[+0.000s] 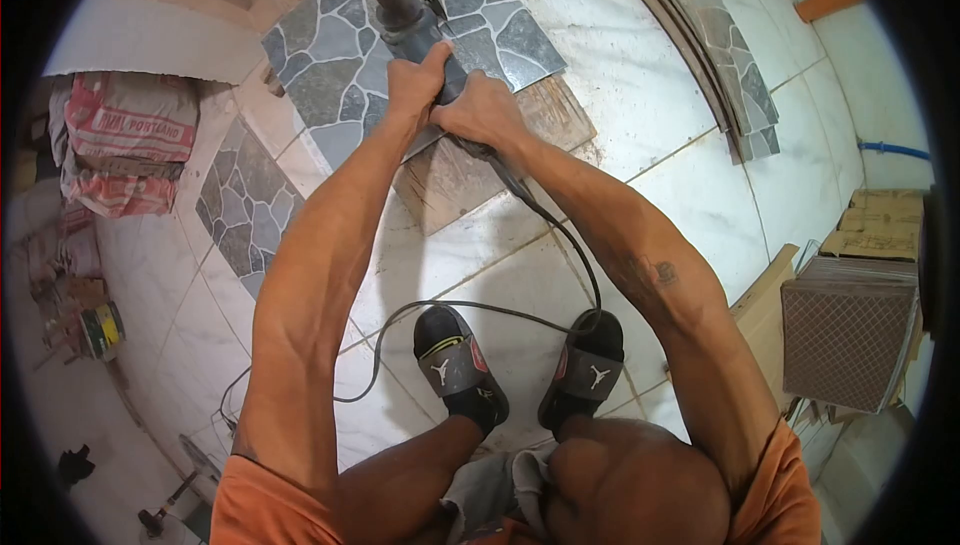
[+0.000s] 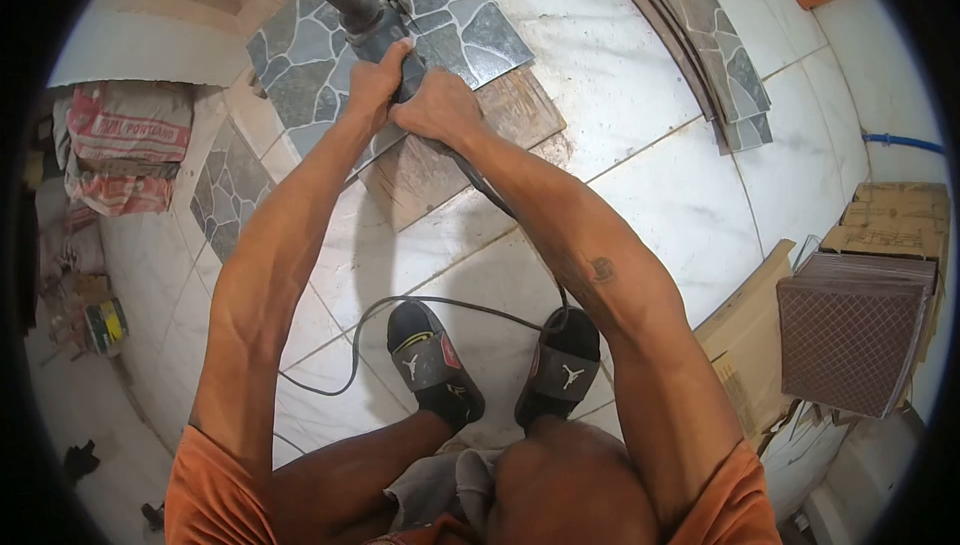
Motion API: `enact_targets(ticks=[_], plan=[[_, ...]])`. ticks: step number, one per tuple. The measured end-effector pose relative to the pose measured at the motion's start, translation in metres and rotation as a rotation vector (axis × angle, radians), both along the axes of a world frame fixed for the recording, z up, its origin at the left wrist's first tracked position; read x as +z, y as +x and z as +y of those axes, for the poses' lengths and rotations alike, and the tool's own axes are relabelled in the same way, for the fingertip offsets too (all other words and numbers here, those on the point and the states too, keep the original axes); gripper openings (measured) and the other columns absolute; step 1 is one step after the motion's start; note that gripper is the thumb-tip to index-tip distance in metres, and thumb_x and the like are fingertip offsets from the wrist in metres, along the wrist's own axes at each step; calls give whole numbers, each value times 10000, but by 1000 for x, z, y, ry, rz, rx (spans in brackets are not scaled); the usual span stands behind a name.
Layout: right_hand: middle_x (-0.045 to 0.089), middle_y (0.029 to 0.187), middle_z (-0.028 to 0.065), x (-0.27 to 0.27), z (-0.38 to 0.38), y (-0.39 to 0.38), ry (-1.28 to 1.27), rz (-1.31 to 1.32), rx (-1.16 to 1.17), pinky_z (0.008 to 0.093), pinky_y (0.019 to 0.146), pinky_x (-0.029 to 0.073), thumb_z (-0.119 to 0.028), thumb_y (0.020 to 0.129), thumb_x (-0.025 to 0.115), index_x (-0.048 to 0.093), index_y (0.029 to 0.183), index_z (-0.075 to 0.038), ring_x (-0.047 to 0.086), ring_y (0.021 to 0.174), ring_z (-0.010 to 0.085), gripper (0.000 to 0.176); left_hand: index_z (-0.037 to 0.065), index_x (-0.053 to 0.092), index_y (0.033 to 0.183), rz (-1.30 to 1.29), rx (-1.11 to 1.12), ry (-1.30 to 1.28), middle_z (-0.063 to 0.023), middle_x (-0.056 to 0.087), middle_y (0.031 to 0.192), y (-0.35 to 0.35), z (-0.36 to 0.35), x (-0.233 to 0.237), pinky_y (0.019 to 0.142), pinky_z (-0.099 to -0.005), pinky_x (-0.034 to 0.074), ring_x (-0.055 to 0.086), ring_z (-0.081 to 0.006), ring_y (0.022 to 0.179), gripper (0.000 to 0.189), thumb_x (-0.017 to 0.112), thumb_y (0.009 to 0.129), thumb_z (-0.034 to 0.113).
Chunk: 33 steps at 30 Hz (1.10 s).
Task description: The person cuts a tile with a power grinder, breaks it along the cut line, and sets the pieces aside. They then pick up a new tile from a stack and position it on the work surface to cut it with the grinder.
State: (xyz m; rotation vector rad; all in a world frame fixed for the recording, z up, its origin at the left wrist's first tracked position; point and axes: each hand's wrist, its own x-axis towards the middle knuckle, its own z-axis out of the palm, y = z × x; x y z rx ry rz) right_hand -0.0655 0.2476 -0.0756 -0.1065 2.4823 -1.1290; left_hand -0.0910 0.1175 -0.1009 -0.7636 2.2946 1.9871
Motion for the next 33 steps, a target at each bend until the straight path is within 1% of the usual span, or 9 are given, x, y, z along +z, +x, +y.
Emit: enact_targets(ticks=[2,5,8,11,14,20,23,26,33], plan=[[666,1018,389,2,-3,-7,-7,-15,28,456,881,565,-336,650,722,602,1051,209,688,1008,467,687,-73,689,776,-28,33,-12,-99,677,775,-5,-2,6,584,-356,484,608,-160,644,385,783,801,299],[669,1010,385,-4,-9,-13,16,33,-1,452,881,567,-331,654,717,601,1056,210,688,1007,468,684,-82,690,786,2,24,-36,-101,676,776,-8,-2,16,584,-358,483,610,-159,648,394,779,802,302],[671,1017,380,-4,-11,-12,21,60,-14,443,888,567,-325,654,716,604,1058,207,689,1012,463,678,-99,693,892,-27,-22,-60,-115,690,836,-11,-8,10,628,-328,502,644,-167,687,492,775,828,382],[672,1028,374,-3,-11,-11,30,40,-21,435,897,566,-324,654,722,603,1070,202,691,1021,451,681,-98,693,889,-8,-35,-50,-112,690,836,-11,-9,6,627,-325,503,641,-166,682,486,774,828,378],[672,1040,369,1,-8,-11,26,25,-8,434,901,564,-327,654,729,602,1076,198,691,1028,444,685,-99,691,888,-36,-37,-50,-111,690,839,-9,-6,12,622,-326,502,637,-163,681,487,775,828,377],[675,1020,369,-2,-7,-7,16,43,-16,431,891,566,-314,648,723,610,1058,200,693,1012,449,668,-99,687,896,-59,-17,-39,-110,688,842,-8,-4,6,612,-331,499,632,-161,678,484,773,832,373],[672,1023,374,2,-3,-5,29,10,7,432,887,566,-317,651,716,597,1069,208,692,1011,451,682,-97,687,901,-49,-11,-64,-106,688,845,-7,-3,2,613,-332,499,630,-162,678,473,773,836,364],[669,1033,376,-8,-3,-2,44,42,-5,432,887,565,-323,657,710,582,1094,212,691,1014,453,703,-95,688,906,-25,-23,-3,-103,688,850,-3,-1,-1,617,-330,498,629,-162,681,459,770,841,352],[669,1061,368,-9,1,6,56,3,-10,430,907,559,-333,667,705,578,1122,200,684,1038,453,712,-100,684,910,-39,-27,7,-101,683,844,5,3,-3,613,-322,494,627,-162,679,445,765,852,334]])
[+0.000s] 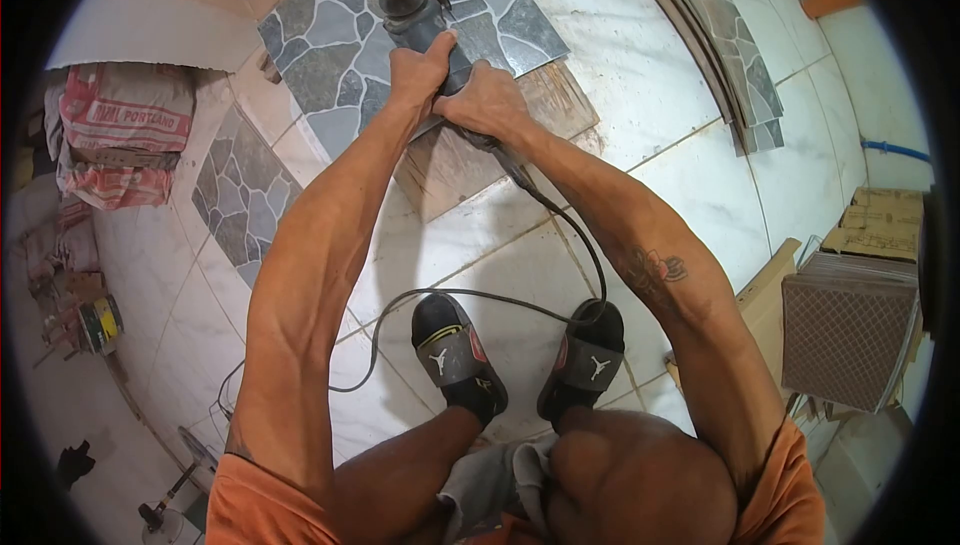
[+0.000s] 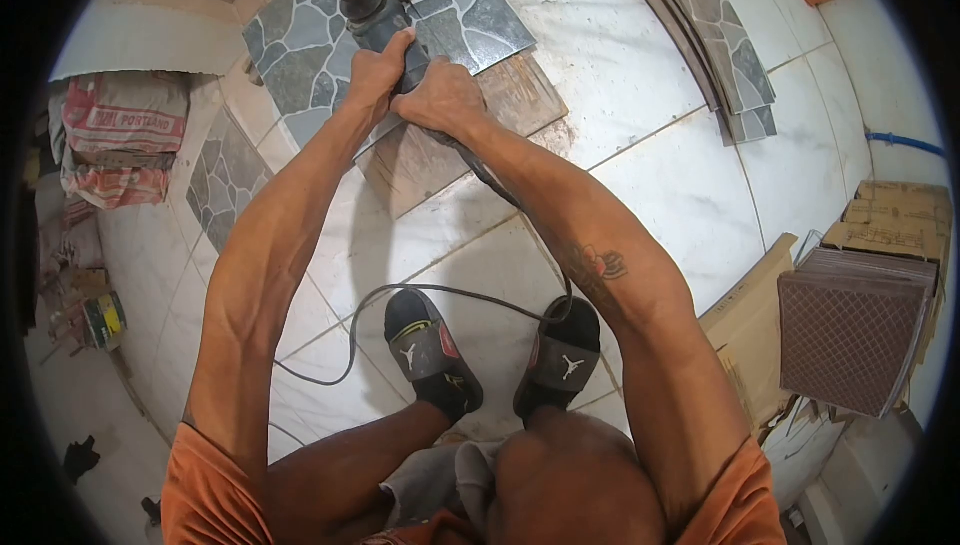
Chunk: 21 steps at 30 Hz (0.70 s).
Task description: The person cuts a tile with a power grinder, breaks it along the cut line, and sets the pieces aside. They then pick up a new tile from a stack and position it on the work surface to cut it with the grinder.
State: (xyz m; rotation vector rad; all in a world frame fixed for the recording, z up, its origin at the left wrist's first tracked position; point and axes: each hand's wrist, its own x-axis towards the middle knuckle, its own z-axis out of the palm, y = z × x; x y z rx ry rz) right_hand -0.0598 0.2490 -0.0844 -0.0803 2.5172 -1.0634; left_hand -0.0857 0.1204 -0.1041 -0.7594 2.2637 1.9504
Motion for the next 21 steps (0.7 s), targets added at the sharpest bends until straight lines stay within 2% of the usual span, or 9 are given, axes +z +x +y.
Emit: enact_targets(ticks=[21], plan=[[674,1042,365,4,9,11,-31,-27,11,428,909,557,-339,659,731,603,1088,195,687,1034,446,697,-106,677,937,1,4,3,-106,681,855,10,6,-2,616,-324,504,637,-168,692,450,766,852,326]])
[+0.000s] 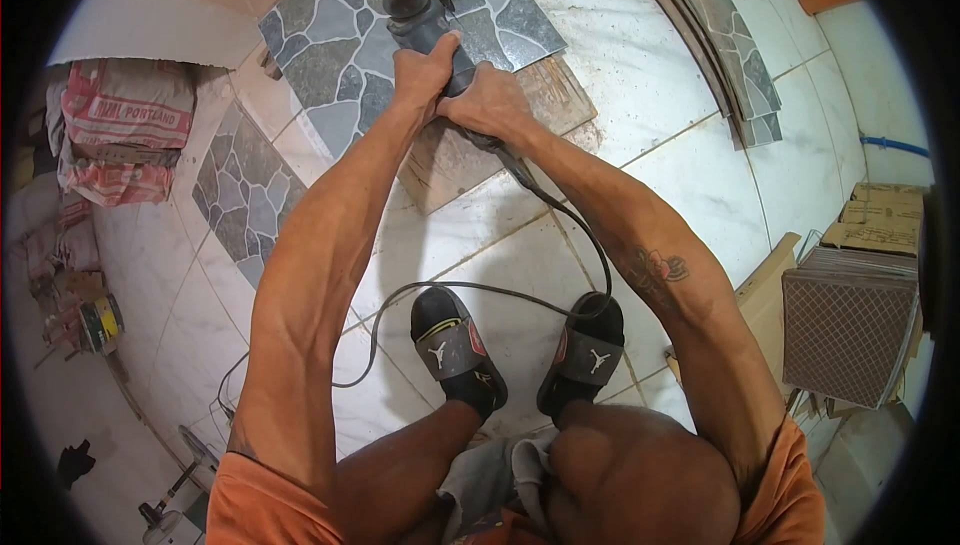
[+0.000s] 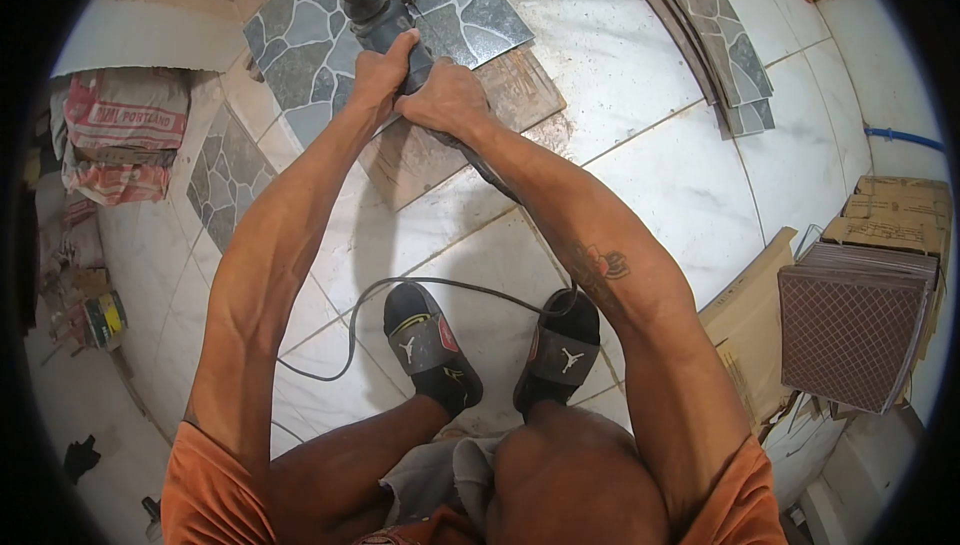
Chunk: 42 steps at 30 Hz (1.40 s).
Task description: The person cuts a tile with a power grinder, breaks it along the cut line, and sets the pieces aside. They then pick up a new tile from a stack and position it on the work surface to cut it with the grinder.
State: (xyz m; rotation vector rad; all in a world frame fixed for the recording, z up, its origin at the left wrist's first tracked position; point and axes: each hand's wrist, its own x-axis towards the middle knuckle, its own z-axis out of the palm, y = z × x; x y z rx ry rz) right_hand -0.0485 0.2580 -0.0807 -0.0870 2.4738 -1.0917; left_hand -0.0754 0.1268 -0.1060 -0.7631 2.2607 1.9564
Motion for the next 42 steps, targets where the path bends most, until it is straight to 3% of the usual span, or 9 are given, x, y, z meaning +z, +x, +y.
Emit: enact_targets(ticks=[11,14,29,42], plan=[[667,1066,370,2,4,3,12,-30,14,435,909,556,-366,655,745,589,1112,205,685,1042,445,748,-131,668,956,-29,4,-44,-122,687,875,3,2,-3,624,-332,510,645,-178,698,485,762,855,334],[692,1025,332,-9,3,4,31,13,-16,436,861,557,-496,657,769,666,1041,155,701,987,419,763,-132,668,957,-31,3,-57,-126,689,880,4,3,-2,631,-333,510,645,-179,703,492,764,852,338],[669,1056,370,-3,11,13,4,-1,2,449,888,551,-480,655,773,627,1087,186,684,1027,448,807,-128,672,942,-25,7,-56,-118,686,870,10,7,-9,627,-335,508,641,-177,696,476,770,850,328],[687,989,349,-2,15,20,-3,13,15,453,863,557,-428,657,756,663,1014,169,698,972,440,702,-115,682,916,-29,-8,-90,-109,686,855,17,10,-11,616,-326,500,634,-163,704,461,759,858,336]])
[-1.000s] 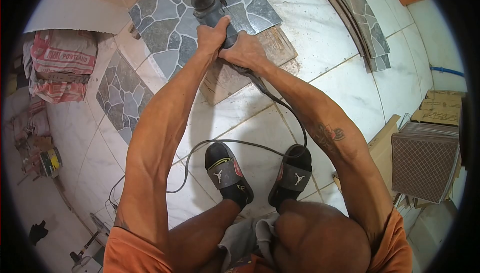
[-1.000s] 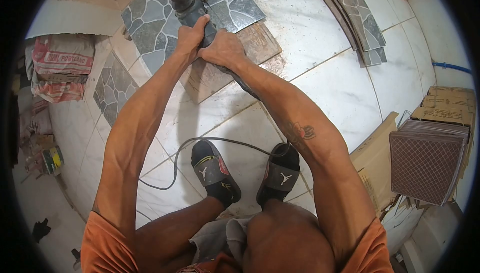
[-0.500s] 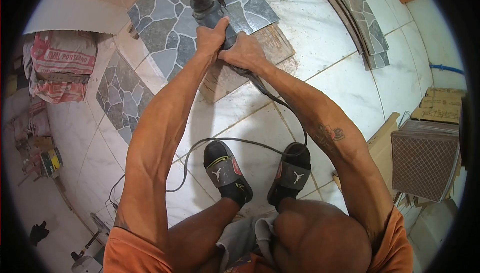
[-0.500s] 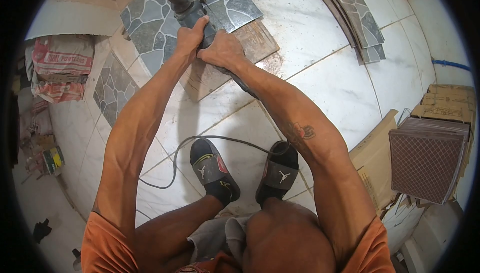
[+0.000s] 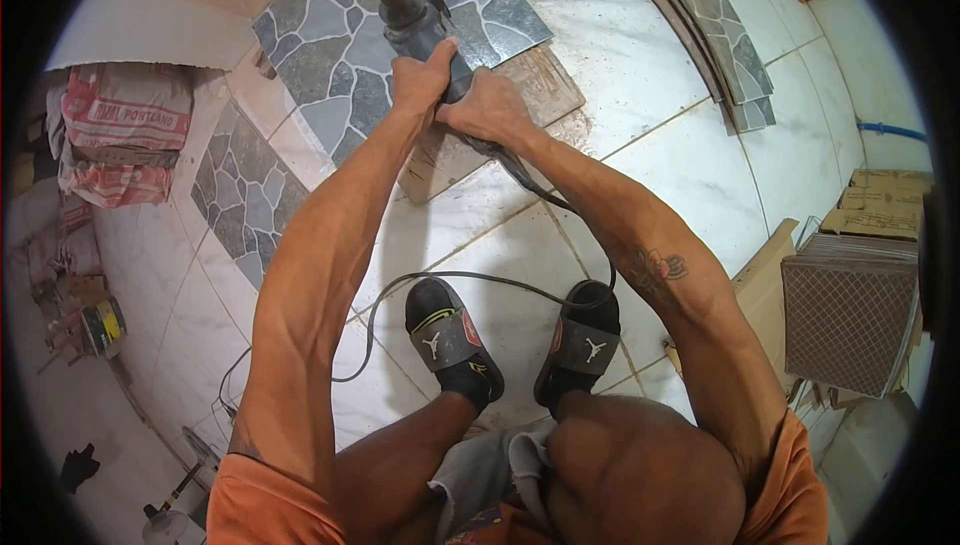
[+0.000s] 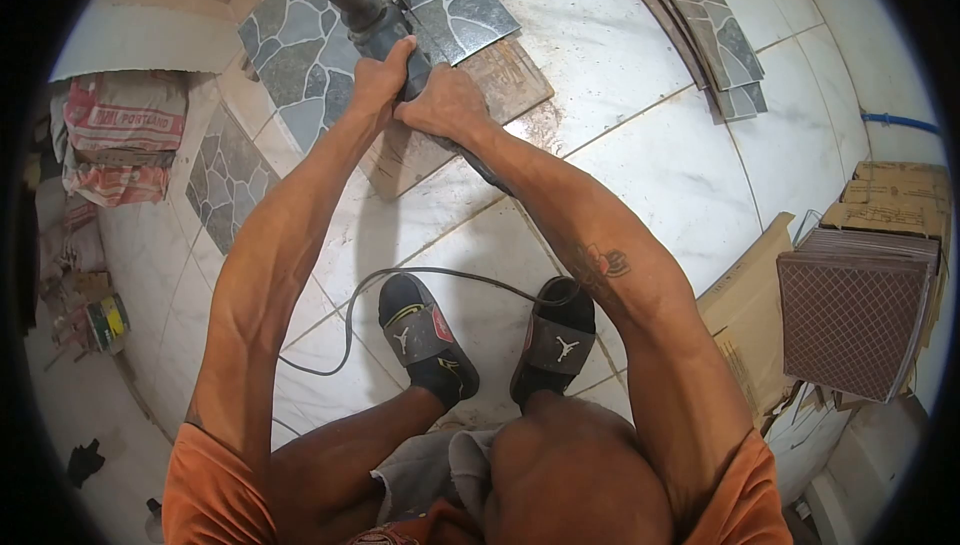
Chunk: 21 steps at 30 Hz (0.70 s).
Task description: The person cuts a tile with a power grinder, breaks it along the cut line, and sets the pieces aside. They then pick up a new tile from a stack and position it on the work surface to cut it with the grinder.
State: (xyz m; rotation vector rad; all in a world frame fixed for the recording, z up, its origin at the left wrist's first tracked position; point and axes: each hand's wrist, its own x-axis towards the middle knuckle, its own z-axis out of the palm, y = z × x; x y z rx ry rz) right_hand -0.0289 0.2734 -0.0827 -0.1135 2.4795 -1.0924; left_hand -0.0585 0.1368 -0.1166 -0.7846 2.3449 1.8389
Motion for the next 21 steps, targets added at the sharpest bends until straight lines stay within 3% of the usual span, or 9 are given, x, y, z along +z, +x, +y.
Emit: enact_targets(ticks=[2,11,17,21], plan=[[691,955,348,3,1,3,-9,6,-15,454,854,565,-333,652,733,670,974,164,703,948,446,595,-107,686,902,-1,-2,4,-104,684,847,2,2,2,613,-326,496,628,-160,696,452,759,858,337],[689,991,346,3,3,8,-1,3,-43,448,860,566,-340,658,736,677,983,155,699,978,438,595,-101,685,899,8,1,19,-103,680,846,9,7,8,616,-337,491,622,-161,695,452,766,852,340],[695,913,339,6,6,13,-6,14,-35,451,832,568,-339,656,728,695,893,144,711,923,432,539,-123,681,923,12,21,36,-117,684,873,16,15,19,632,-343,498,629,-170,713,489,773,841,350],[689,1011,344,8,9,11,-1,-53,10,440,862,560,-478,653,777,651,1039,159,702,978,429,755,-142,676,928,16,11,33,-131,689,886,18,16,18,640,-340,501,636,-175,724,534,775,829,374]])
